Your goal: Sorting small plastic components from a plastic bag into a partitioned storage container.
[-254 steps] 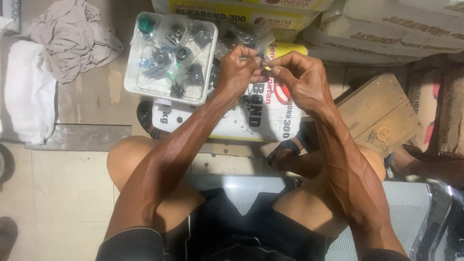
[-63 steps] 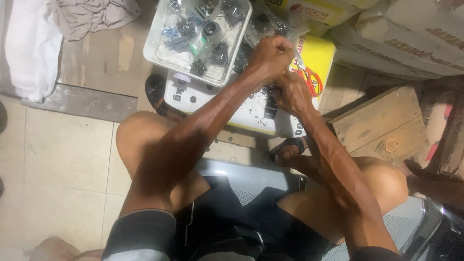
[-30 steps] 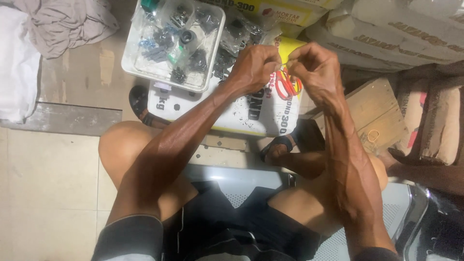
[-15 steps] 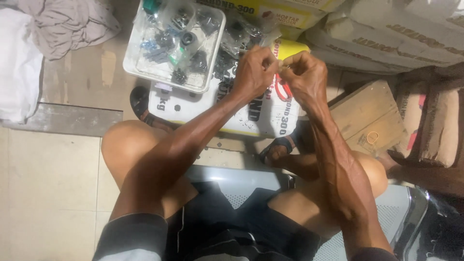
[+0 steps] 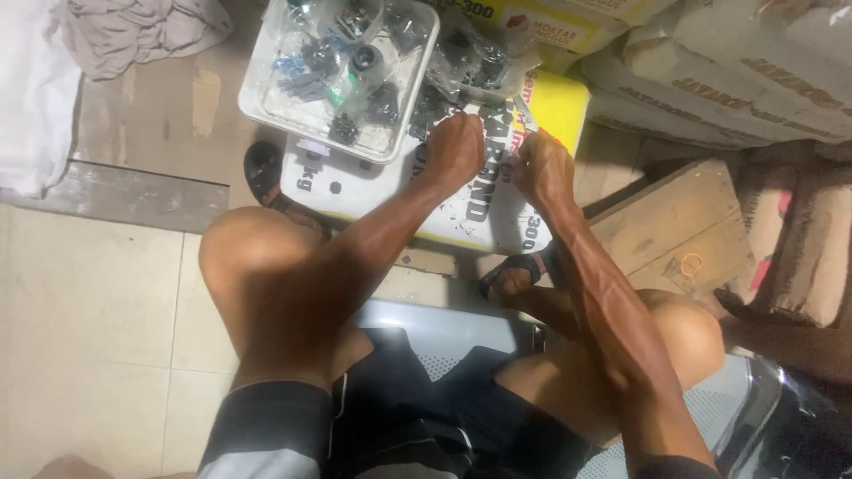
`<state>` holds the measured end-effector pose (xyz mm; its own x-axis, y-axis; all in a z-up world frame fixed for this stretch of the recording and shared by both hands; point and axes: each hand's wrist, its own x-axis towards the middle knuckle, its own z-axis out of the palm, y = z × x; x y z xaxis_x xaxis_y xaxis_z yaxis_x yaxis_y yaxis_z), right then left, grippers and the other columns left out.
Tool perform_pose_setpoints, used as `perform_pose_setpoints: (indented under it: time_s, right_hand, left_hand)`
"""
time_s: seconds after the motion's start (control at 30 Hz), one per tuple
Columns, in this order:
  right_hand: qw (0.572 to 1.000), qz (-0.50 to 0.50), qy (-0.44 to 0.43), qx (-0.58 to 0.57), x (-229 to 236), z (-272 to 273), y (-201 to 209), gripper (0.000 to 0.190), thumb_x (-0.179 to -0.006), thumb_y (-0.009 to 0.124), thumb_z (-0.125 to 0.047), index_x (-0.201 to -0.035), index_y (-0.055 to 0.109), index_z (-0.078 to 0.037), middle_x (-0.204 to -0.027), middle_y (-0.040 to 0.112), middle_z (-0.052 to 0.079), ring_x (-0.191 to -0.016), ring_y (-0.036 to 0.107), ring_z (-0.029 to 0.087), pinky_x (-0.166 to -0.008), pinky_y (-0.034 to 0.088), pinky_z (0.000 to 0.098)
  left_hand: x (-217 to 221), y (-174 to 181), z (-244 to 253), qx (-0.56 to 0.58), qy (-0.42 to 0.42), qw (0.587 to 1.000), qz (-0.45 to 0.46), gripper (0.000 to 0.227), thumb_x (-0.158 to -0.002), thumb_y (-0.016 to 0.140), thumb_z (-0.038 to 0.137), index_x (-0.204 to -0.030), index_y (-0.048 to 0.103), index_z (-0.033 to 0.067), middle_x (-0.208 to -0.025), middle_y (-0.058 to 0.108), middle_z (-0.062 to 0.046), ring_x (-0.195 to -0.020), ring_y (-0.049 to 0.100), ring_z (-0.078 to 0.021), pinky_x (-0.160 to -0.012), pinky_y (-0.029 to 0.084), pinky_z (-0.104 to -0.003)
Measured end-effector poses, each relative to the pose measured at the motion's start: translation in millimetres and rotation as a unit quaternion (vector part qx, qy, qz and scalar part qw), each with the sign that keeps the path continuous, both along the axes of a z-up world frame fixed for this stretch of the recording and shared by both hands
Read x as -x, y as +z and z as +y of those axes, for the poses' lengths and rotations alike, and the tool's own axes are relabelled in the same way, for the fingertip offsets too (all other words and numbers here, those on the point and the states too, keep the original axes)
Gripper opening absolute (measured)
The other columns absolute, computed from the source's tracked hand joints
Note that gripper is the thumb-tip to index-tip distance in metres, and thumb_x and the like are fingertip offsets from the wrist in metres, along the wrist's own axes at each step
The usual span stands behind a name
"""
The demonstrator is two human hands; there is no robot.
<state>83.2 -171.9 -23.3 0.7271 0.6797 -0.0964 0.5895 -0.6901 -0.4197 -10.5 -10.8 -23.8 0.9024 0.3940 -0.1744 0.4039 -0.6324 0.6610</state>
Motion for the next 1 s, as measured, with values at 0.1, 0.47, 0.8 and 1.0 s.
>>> perform_pose_setpoints:
  time_s: [0.1,0.47,0.8,1.0]
  right_hand:
    - [0.995,-0.019,-0.022,0.092,18.2,-3.1,-17.5,0.019,-0.089,0.070,0.008,-0.107,0.073,0.003,-0.102,0.072,0.027,-0.099,0.074,0.044,-0.092,0.059,0.0554]
    - [0.996,-0.029,0.060,0.056,-13.7,-15.3,-75.3,0.022,-0.089,0.073,0.007,-0.111,0.075,0.003,-0.107,0.064,0.026,-0.101,0.070,0.044,-0.091,0.058,0.0550]
    - [0.870,0.413,-0.076,-0.258,-7.7,3.6,91.6,0.015,-0.090,0.062,0.007,-0.100,0.069,-0.002,-0.083,0.064,0.007,-0.075,0.063,0.014,-0.064,0.050,0.0231]
    - [0.724,0.589,-0.099,-0.345,-19.9,0.9,109.9,0.011,-0.092,0.069,0.000,-0.087,0.070,-0.010,-0.075,0.059,0.003,-0.068,0.053,0.013,-0.068,0.050,0.0284]
  left_hand:
    - [-10.8,-19.4,-0.9,0.008,0.009,1.000,-0.008,0.019,-0.089,0.056,-0.002,-0.085,0.073,-0.0087,-0.080,0.069,-0.028,-0.078,0.076,-0.0397,-0.063,0.061,-0.044]
    - [-9.0,24.9,8.3,0.093,0.019,0.995,-0.012,0.020,-0.092,0.058,0.004,-0.086,0.073,-0.0085,-0.076,0.069,-0.025,-0.079,0.077,-0.0418,-0.062,0.059,-0.045]
    - [-12.2,28.2,27.5,0.267,-0.117,0.952,-0.093,0.024,-0.094,0.059,0.003,-0.111,0.075,0.0080,-0.113,0.072,-0.021,-0.109,0.071,-0.0398,-0.093,0.058,-0.047]
    - [-14.9,49.9,33.4,0.265,-0.155,0.940,-0.148,0.009,-0.095,0.065,0.023,-0.103,0.068,0.0195,-0.151,0.049,-0.024,-0.140,0.049,-0.0425,-0.114,0.034,-0.068]
